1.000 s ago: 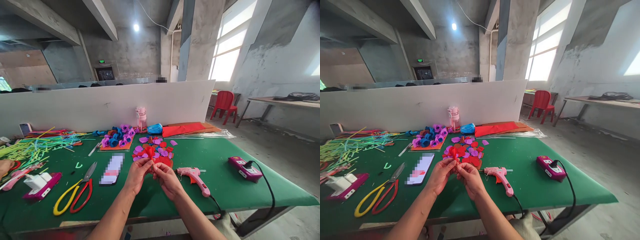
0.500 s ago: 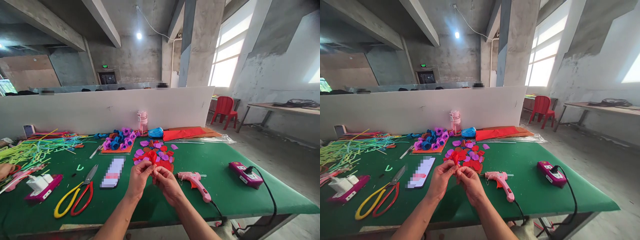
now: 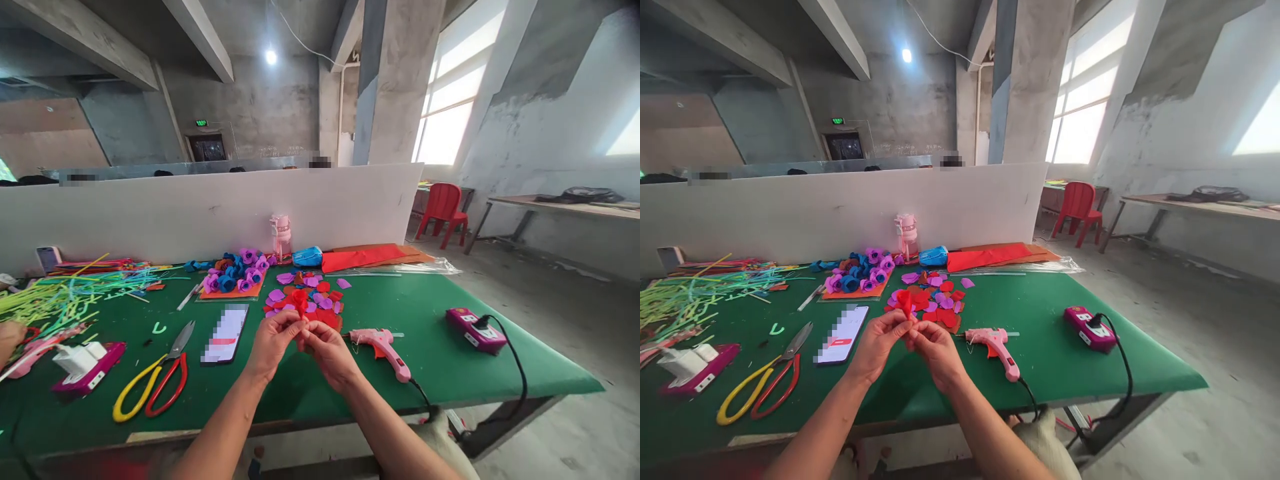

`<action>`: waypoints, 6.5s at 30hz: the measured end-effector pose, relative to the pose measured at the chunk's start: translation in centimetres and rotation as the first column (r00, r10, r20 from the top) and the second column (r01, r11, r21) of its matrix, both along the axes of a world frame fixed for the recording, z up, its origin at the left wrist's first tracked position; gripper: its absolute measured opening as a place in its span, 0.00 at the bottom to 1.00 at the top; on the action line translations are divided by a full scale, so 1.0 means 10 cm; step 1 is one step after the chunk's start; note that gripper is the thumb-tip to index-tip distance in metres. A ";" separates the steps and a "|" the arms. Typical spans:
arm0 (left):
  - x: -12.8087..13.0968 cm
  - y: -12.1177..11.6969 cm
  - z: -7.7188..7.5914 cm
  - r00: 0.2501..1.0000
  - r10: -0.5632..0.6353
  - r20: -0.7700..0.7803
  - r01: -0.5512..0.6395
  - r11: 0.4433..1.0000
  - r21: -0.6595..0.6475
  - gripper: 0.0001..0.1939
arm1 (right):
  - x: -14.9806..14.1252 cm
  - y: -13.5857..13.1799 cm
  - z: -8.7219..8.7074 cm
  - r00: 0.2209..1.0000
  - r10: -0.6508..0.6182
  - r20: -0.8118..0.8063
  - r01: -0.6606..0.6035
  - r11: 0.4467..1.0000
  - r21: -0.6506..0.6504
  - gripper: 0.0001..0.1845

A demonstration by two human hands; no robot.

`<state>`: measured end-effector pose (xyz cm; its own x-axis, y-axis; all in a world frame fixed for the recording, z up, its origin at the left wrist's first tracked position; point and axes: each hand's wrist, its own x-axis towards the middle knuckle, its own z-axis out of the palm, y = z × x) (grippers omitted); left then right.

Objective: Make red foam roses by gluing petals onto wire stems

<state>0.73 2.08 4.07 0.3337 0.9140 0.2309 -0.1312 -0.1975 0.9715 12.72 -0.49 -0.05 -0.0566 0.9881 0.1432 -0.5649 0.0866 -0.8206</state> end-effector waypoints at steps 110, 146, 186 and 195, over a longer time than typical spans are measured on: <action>-0.23 0.19 -0.07 0.859 0.198 0.473 -0.141 0.978 -0.153 0.09 | 0.57 0.33 0.26 -0.214 -0.233 0.949 0.265 0.921 0.286 0.13; 0.02 0.04 -0.09 0.988 -0.092 -0.125 0.072 0.984 -0.161 0.18 | 0.70 0.27 0.91 0.124 0.189 0.974 -0.503 0.858 -0.102 0.13; 0.05 0.11 -0.22 0.954 -0.191 -0.233 0.111 0.942 -0.318 0.16 | 1.95 -0.34 0.13 0.113 -0.216 0.970 0.675 0.733 0.084 0.12; 0.06 0.11 -0.21 0.931 -0.342 -0.126 0.261 0.867 -0.424 0.16 | 2.07 -0.14 0.05 0.174 0.001 0.985 0.470 0.879 -0.084 0.14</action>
<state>1.36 3.14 2.00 0.6082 0.7619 -0.2229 0.0734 0.2257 0.9714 33.42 -1.93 0.46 0.3307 0.9364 -0.1172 0.6526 -0.3166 -0.6884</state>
